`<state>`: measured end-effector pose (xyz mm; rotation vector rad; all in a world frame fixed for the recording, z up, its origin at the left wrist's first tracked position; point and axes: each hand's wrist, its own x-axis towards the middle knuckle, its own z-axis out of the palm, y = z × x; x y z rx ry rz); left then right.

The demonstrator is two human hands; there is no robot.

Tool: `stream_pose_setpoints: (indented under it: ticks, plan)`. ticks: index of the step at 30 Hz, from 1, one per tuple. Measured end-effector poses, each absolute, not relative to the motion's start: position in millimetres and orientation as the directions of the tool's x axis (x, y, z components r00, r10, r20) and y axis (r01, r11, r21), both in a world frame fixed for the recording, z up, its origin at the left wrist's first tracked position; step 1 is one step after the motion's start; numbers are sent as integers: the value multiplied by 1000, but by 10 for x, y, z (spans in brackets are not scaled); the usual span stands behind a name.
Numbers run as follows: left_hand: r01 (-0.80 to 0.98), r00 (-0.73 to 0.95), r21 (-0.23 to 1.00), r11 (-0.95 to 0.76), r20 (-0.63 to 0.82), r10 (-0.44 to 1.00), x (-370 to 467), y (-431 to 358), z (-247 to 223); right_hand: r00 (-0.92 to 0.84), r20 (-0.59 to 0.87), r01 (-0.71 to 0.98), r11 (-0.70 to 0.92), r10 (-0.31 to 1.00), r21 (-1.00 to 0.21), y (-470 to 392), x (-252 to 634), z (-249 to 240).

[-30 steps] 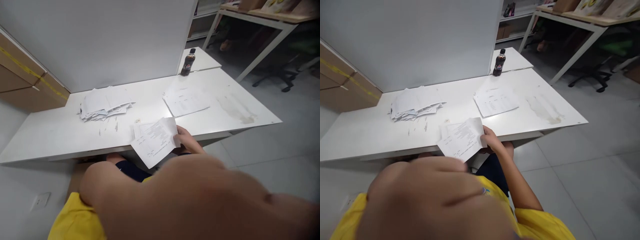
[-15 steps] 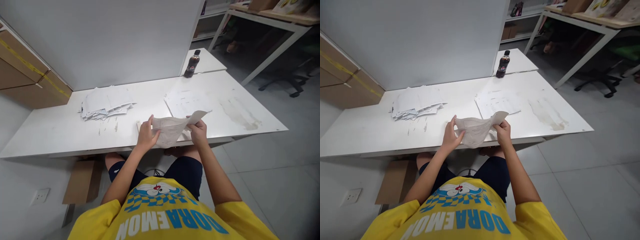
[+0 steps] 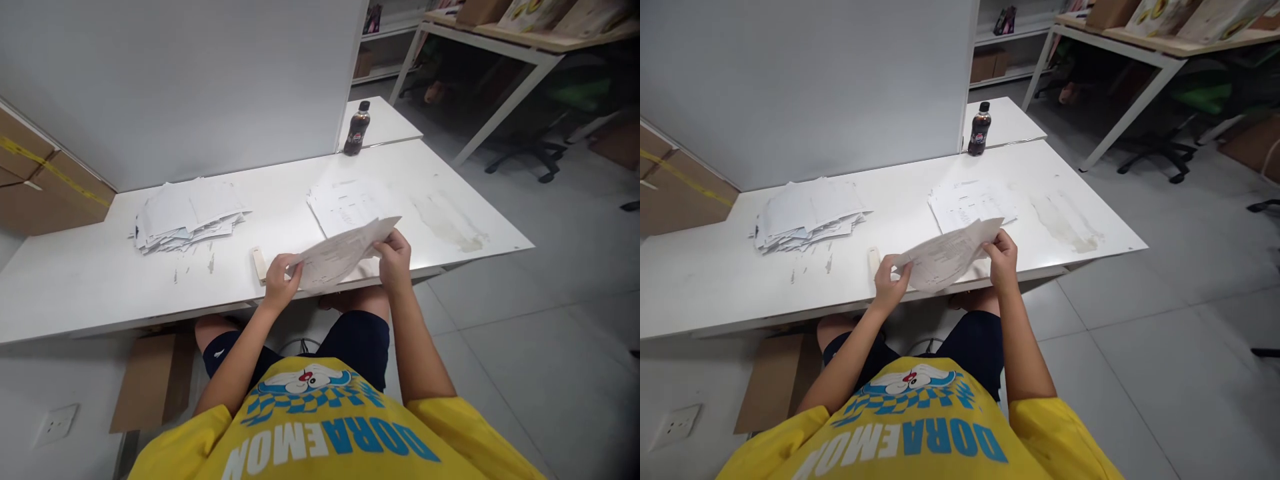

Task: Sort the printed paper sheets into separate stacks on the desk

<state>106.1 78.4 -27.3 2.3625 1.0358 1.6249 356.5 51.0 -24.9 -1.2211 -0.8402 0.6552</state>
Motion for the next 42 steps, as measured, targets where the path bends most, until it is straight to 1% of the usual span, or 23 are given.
stream_pose_setpoints:
  ticks: [3, 7, 9, 12, 16, 18, 21, 23, 25, 27, 29, 31, 33, 36, 38, 40, 42]
  plan:
    - [500, 119, 429, -753, 827, 550, 1037, 880, -203, 540, 230, 13, 265, 809, -964, 534, 3590, -213]
    - [481, 146, 425, -766, 823, 549, 996, 882, -127, 556, 171, -17, 216, 813, -976, 473, 3545, -333]
    - [465, 136, 458, -758, 809, 572, 996, 837, -88, 564, 144, -36, 199, 813, -979, 449, 3545, -356]
    - [378, 145, 526, -762, 779, 610, 1027, 782, 9, 607, 171, -38, 243, 776, -969, 466, 3600, -264]
    - [217, 240, 599, -770, 732, 637, 1084, 776, 11, 638, 225, -4, 296, 736, -955, 509, 3624, -176]
    - [196, 215, 682, -704, 671, 710, 1111, 777, -107, 671, 208, -16, 294, 711, -956, 497, 3575, -254]
    - [177, 132, 838, -515, 499, 857, 1147, 788, -320, 700, 150, -88, 292, 698, -952, 464, 3503, -432]
    - [168, 87, 886, -432, 423, 902, 1169, 821, -398, 692, 164, -109, 327, 703, -939, 467, 3515, -497]
    - [163, 35, 888, -429, 430, 902, 1192, 876, -406, 670, 228, -76, 370, 707, -926, 492, 3578, -501]
    - [149, -2, 875, -462, 467, 884, 1222, 931, -376, 610, 276, -21, 363, 743, -931, 516, 3657, -480]
    - [113, 26, 859, -499, 499, 866, 1261, 959, -351, 529, 260, 10, 300, 808, -954, 521, 3709, -474]
    - [94, 95, 861, -500, 492, 865, 1311, 940, -339, 479, 225, 26, 243, 849, -970, 508, 3721, -486]
    - [131, 94, 880, -456, 447, 890, 1366, 876, -321, 481, 229, 52, 234, 846, -971, 495, 3709, -486]
    - [220, -52, 914, -341, 360, 931, 1408, 708, -236, 523, 288, 120, 266, 802, -957, 477, 3688, -425]
    - [252, -107, 926, -280, 315, 943, 1362, 555, -158, 533, 302, 146, 266, 790, -953, 425, 3667, -366]
    - [271, -126, 933, -238, 279, 952, 1238, 366, -110, 526, 269, 143, 228, 807, -963, 310, 3624, -336]
    - [267, -136, 947, -179, 221, 966, 1061, 152, -126, 502, 176, 101, 145, 847, -984, 138, 3551, -361]
